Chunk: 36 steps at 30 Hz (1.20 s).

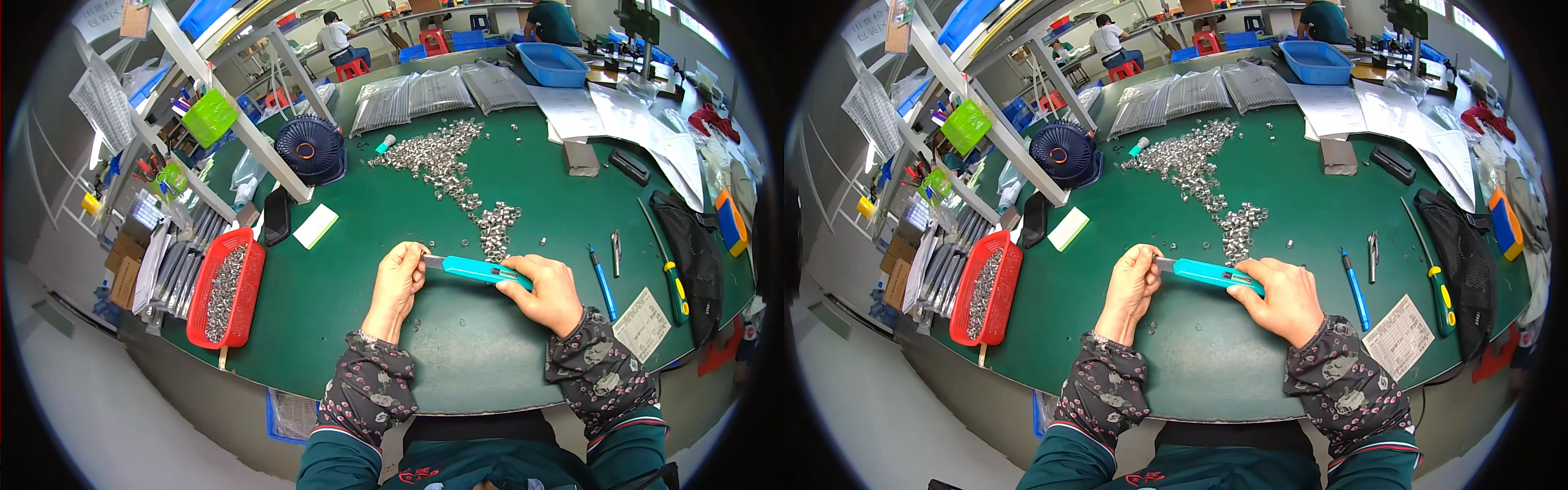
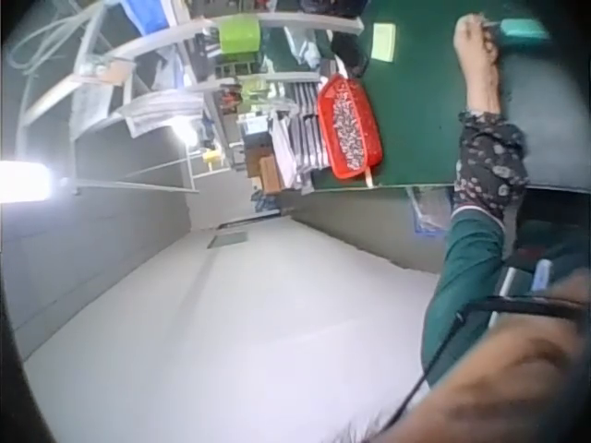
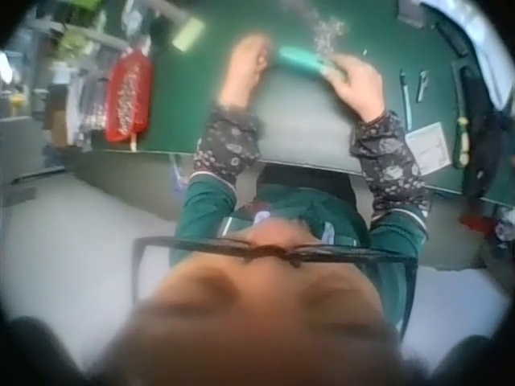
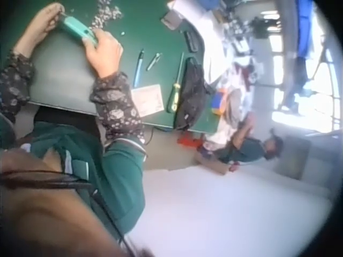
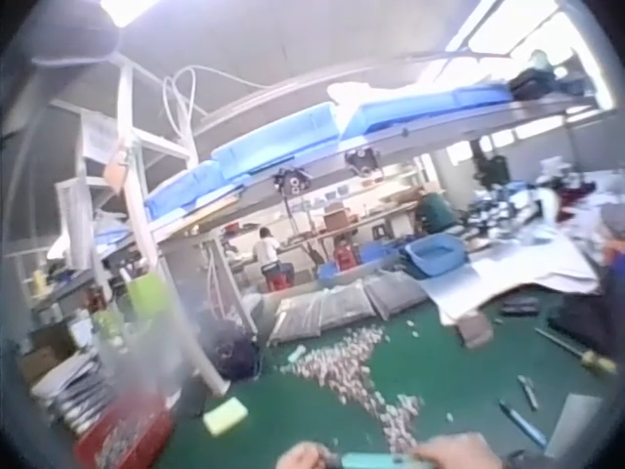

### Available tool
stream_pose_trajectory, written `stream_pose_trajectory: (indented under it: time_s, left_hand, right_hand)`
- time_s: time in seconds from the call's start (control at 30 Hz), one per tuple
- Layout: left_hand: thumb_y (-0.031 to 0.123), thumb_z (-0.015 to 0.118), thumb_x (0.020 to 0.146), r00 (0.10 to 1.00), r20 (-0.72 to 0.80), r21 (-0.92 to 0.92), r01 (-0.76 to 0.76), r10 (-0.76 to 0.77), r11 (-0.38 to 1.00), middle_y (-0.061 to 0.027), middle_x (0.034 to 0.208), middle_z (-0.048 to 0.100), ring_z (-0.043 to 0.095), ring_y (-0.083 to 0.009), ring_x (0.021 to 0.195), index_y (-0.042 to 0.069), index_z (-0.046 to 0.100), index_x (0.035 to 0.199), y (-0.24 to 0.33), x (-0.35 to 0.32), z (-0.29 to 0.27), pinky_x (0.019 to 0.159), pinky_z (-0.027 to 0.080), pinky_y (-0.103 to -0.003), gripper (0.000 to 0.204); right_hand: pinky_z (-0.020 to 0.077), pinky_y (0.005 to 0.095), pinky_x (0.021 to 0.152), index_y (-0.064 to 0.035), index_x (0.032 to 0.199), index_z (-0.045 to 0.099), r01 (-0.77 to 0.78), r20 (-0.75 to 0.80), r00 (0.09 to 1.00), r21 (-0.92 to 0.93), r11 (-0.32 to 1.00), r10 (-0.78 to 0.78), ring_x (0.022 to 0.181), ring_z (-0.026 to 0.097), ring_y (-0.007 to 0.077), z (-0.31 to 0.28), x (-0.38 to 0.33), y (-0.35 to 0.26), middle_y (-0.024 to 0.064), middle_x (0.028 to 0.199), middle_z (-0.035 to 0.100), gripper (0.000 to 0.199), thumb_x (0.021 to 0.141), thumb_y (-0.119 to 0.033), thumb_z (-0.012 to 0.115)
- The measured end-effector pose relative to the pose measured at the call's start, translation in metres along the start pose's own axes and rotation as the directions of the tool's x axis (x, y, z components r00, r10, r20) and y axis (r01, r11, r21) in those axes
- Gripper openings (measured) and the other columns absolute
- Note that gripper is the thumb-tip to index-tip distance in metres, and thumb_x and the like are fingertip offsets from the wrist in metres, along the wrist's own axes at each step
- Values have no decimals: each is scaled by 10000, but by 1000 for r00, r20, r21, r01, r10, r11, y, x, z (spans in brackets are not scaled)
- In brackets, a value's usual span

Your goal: Assembling or inspecting small metal hardware components using a precision handheld tool at a workbench.

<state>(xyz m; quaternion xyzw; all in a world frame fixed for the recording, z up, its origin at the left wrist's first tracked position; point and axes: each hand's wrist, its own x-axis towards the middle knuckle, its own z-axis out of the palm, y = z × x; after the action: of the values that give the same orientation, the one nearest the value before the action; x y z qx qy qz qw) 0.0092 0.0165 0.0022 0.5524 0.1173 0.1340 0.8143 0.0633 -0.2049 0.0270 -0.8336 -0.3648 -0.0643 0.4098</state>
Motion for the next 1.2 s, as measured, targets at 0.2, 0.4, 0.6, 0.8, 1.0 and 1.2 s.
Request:
stream_pose_trajectory:
  time_s: [0.2, 0.4, 0.6, 0.8, 1.0, 1.2]
  left_hand:
    - [280, 499, 854, 1000, 3, 36, 19, -19, 999, 39, 569, 420, 324, -8, 424, 68, 525, 747, 2, 0, 1, 351, 226, -138, 239]
    - [293, 477, 863, 998, -36, 44, 56, -55, 997, 31, 522, 398, 260, -27, 382, 53, 512, 738, 3, 0, 2, 335, 183, -168, 273]
    - [295, 484, 860, 994, -50, 50, 103, -100, 993, 37, 519, 380, 249, -30, 384, 62, 491, 700, 7, -2, 6, 336, 187, -165, 282]
    - [289, 498, 852, 990, -24, 43, 142, -142, 989, 40, 514, 369, 249, -31, 386, 70, 478, 670, 7, -1, 2, 327, 182, -171, 286]
    - [300, 469, 865, 977, 63, -68, 207, -203, 976, 44, 523, 338, 256, -38, 400, 85, 445, 672, 8, -1, -3, 327, 194, -161, 290]
    - [309, 418, 886, 987, 102, -170, 137, -121, 976, 11, 630, 381, 304, -39, 469, 67, 447, 743, 11, -5, 7, 347, 225, -150, 282]
  right_hand:
    - [421, 362, 516, -96, 868, 611, 49, -43, 998, -50, 998, -51, 580, 551, 268, 0, -1, 0, 73, 666, 559, 246, 690, -264, 625]
    - [419, 361, 511, -100, 877, 603, 65, -40, 997, -89, 994, -69, 573, 544, 268, 1, -1, 0, 70, 667, 546, 249, 685, -255, 630]
    - [417, 363, 512, -99, 872, 600, 88, -49, 995, -82, 993, -93, 570, 540, 271, 0, -1, 1, 70, 665, 543, 246, 685, -256, 630]
    - [415, 359, 511, -99, 870, 599, 113, -33, 993, -65, 991, -115, 572, 538, 269, -1, 1, 2, 70, 665, 538, 240, 682, -245, 632]
    - [411, 342, 501, -75, 861, 584, 268, -96, 951, -208, 941, -293, 572, 533, 262, -4, 5, -2, 76, 652, 516, 242, 664, -202, 644]
    - [431, 340, 520, -63, 865, 588, 131, -147, 981, 17, 991, -127, 587, 554, 270, 0, 2, 5, 91, 694, 561, 244, 679, -212, 638]
